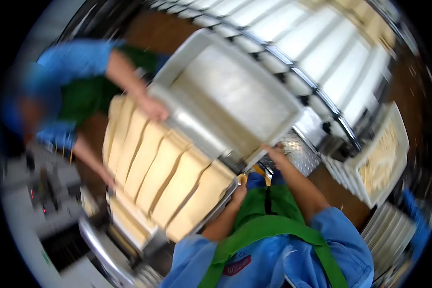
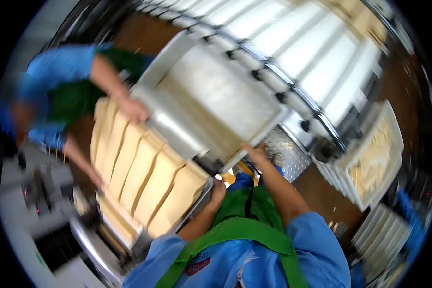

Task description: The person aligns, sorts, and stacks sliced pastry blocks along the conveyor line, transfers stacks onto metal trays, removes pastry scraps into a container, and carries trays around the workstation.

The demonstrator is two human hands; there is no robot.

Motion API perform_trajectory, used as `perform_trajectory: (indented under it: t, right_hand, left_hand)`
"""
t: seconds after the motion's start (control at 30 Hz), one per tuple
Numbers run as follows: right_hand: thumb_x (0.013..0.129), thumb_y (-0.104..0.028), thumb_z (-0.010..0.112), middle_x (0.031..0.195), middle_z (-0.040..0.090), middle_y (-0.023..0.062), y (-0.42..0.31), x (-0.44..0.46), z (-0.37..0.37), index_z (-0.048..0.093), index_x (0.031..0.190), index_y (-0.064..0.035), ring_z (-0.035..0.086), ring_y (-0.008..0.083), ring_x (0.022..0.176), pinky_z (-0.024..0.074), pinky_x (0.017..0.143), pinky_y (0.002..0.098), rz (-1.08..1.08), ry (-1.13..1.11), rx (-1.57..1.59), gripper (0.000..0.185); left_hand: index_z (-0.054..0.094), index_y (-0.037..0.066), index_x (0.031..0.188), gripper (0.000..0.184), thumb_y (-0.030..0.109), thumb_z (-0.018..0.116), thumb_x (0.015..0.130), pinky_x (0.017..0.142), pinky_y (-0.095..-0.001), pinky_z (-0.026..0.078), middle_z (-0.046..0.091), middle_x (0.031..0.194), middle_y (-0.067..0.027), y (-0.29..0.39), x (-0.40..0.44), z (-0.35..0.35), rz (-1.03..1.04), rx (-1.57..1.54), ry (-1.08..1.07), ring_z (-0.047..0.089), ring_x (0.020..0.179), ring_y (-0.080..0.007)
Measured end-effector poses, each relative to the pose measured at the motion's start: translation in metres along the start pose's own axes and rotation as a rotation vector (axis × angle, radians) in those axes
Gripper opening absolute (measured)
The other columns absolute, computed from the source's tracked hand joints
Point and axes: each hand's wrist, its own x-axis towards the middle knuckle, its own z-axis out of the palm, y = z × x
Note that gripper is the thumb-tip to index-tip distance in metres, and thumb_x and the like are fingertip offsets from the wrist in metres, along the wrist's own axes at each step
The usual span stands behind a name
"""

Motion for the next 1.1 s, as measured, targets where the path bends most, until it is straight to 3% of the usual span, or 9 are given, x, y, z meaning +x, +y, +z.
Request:
perform_trajectory:
  t: [0.1, 0.17, 0.3, 0.4, 0.67, 0.77, 0.83, 0.93, 1.1]
  right_hand:
    - [0.083, -0.032, 0.063, 0.106, 0.055, 0.0174, 0.012, -0.012, -0.011, 0.047, 0.117, 0.0016, 0.053, 0.0254, 0.094, 0.0427, 0.084, 0.0355, -0.356, 0.338, -0.202, 0.051]
    - [0.084, -0.027, 0.063, 0.096, 0.055, 0.0135, -0.052, -0.068, 0.007, 0.048, 0.113, 0.0008, 0.052, 0.0207, 0.087, 0.0433, 0.08, 0.0323, -0.464, 0.061, -0.149, 0.043]
    - [0.084, -0.013, 0.064, 0.079, 0.053, 0.0051, -0.145, -0.159, 0.046, 0.048, 0.109, 0.0006, 0.05, 0.0113, 0.073, 0.0433, 0.068, 0.0244, -0.621, -0.521, -0.298, 0.033]
    - [0.082, -0.012, 0.066, 0.075, 0.051, 0.0036, -0.165, -0.174, 0.057, 0.048, 0.108, 0.001, 0.05, 0.0111, 0.068, 0.0429, 0.063, 0.0252, -0.494, -0.764, -0.567, 0.035]
    - [0.077, -0.007, 0.06, 0.077, 0.057, 0.0098, -0.189, -0.17, 0.067, 0.043, 0.115, 0.0007, 0.056, 0.0221, 0.066, 0.0459, 0.063, 0.0339, -0.616, -0.792, -0.777, 0.043]
    - [0.072, -0.01, 0.067, 0.086, 0.06, 0.0143, -0.219, -0.177, 0.062, 0.043, 0.118, 0.0005, 0.059, 0.0309, 0.078, 0.0466, 0.07, 0.0391, -0.662, -0.436, -1.027, 0.053]
    - [0.064, -0.012, 0.077, 0.094, 0.057, 0.0167, -0.235, -0.199, 0.059, 0.043, 0.122, 0.0017, 0.055, 0.0347, 0.088, 0.0428, 0.08, 0.0428, -1.445, -0.173, -1.279, 0.069]
    - [0.058, -0.025, 0.082, 0.111, 0.051, 0.0231, -0.19, -0.213, 0.073, 0.036, 0.13, -0.0021, 0.051, 0.0392, 0.104, 0.042, 0.087, 0.0446, -0.92, -0.846, -1.372, 0.089]
    - [0.062, -0.018, 0.079, 0.125, 0.039, 0.0273, -0.142, -0.231, 0.105, 0.028, 0.139, -0.0184, 0.052, 0.0406, 0.104, 0.0494, 0.08, 0.0447, -0.759, -0.675, -1.469, 0.092]
  left_hand:
    - [0.058, 0.001, 0.111, 0.029, 0.022, 0.054, 0.091, 0.077, -0.0322, 0.048, 0.063, 0.098, -0.0147, 0.023, -0.097, -0.077, 0.276, -0.399, -0.276, 0.062, 0.087, -0.0252]
    - [0.06, 0.004, 0.108, 0.023, 0.016, 0.057, 0.089, 0.076, -0.0307, 0.049, 0.063, 0.094, -0.012, 0.018, -0.147, -0.127, 0.401, -0.448, -0.188, 0.061, 0.086, -0.025]
    - [0.059, 0.0, 0.091, 0.012, -0.003, 0.049, 0.084, 0.065, -0.027, 0.045, 0.057, 0.089, -0.0103, -0.035, -0.208, -0.183, 0.522, -0.325, 0.63, 0.055, 0.074, -0.019]
    - [0.048, -0.001, 0.108, 0.02, 0.01, 0.05, 0.092, 0.082, -0.0271, 0.04, 0.049, 0.099, -0.0088, -0.081, -0.204, -0.199, 0.099, -0.533, 1.081, 0.047, 0.089, -0.0159]
    - [0.022, -0.002, 0.141, 0.059, 0.017, 0.05, 0.092, 0.108, -0.0362, 0.021, 0.024, 0.146, -0.019, -0.141, -0.176, -0.221, -0.035, -0.905, 0.661, 0.027, 0.133, -0.0296]
    - [0.023, 0.002, 0.142, 0.081, 0.023, 0.068, 0.078, 0.108, -0.0404, 0.023, 0.025, 0.144, -0.0249, -0.118, -0.183, -0.231, 0.09, -0.358, 0.588, 0.022, 0.135, -0.0361]
    - [0.023, 0.006, 0.143, 0.089, 0.024, 0.074, 0.071, 0.107, -0.0418, 0.025, 0.024, 0.141, -0.0283, -0.093, -0.196, -0.246, 0.052, -0.168, 0.5, 0.021, 0.134, -0.0383]
    - [0.028, 0.012, 0.14, 0.107, 0.025, 0.086, 0.051, 0.103, -0.0454, 0.033, 0.029, 0.133, -0.0338, -0.081, -0.19, -0.265, -0.012, 0.093, 0.397, 0.029, 0.127, -0.0436]
    - [0.036, 0.011, 0.13, 0.099, 0.021, 0.088, 0.046, 0.092, -0.0444, 0.043, 0.039, 0.124, -0.0292, -0.088, -0.171, -0.261, -0.003, 0.207, 0.324, 0.046, 0.111, -0.0442]
